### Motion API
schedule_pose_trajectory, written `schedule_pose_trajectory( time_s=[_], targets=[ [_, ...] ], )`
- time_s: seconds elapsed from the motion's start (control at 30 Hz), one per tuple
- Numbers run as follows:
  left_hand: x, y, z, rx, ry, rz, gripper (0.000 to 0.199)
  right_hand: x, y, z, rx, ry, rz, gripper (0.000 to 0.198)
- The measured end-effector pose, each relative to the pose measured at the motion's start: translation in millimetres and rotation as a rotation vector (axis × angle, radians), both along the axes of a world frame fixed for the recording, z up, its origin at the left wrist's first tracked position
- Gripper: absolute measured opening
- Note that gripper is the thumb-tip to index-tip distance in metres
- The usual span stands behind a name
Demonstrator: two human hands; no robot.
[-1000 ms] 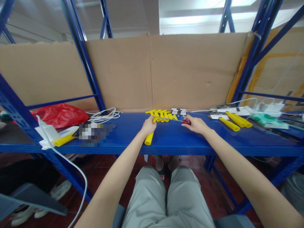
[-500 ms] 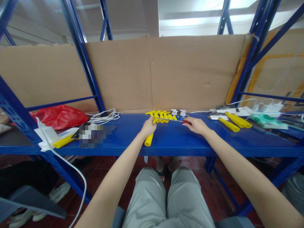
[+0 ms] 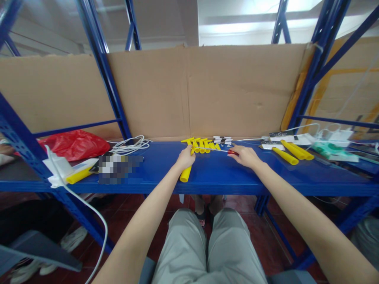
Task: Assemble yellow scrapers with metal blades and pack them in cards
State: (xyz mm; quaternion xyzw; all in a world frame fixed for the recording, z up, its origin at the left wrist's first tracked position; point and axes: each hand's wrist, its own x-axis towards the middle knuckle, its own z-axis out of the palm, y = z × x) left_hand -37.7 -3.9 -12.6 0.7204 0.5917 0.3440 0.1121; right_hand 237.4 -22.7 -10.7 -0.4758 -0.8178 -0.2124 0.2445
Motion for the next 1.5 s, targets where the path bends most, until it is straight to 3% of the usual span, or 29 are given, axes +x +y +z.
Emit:
schedule_pose_trajectory(
  time_s=[0.33,0.6,0.8,0.97,1.17,1.5],
  targets=[
    [2.2,-4.1,2.7,-0.015,0.007,0.017,0.045,1.7,1.6,-0.8,-0.006,-0.008,-0.025,0.017],
    [-0.4,-0.4,0.0,0.004,0.008,0.009,0.044,-0.5,-1.5,-0.1,-0.009,-0.007,-0.003,0.027],
    [-0.2,-0.1,0.4,0.001,0.007,0.012,0.046,-1.4,-0.5,0.3,-0.047,0.004,-0.047,0.023],
    [1.0,-0.9,1.0,0.003,0.012,0.005,0.046,1.6,-1.7,1.2,0.028,-0.012,-0.022,0.014],
    [1.3,-2.4,1.6,0.006,0.025,-0.008,0.043,1.7,-3.8,1.3,0.064,-0.014,-0.030,0.021],
    [4.4,-8.5,6.1,-0.013,0.072,0.008,0.045,-0.3,-2.3,2.3,-0.055,-0.068,-0.084,0.028]
  ],
)
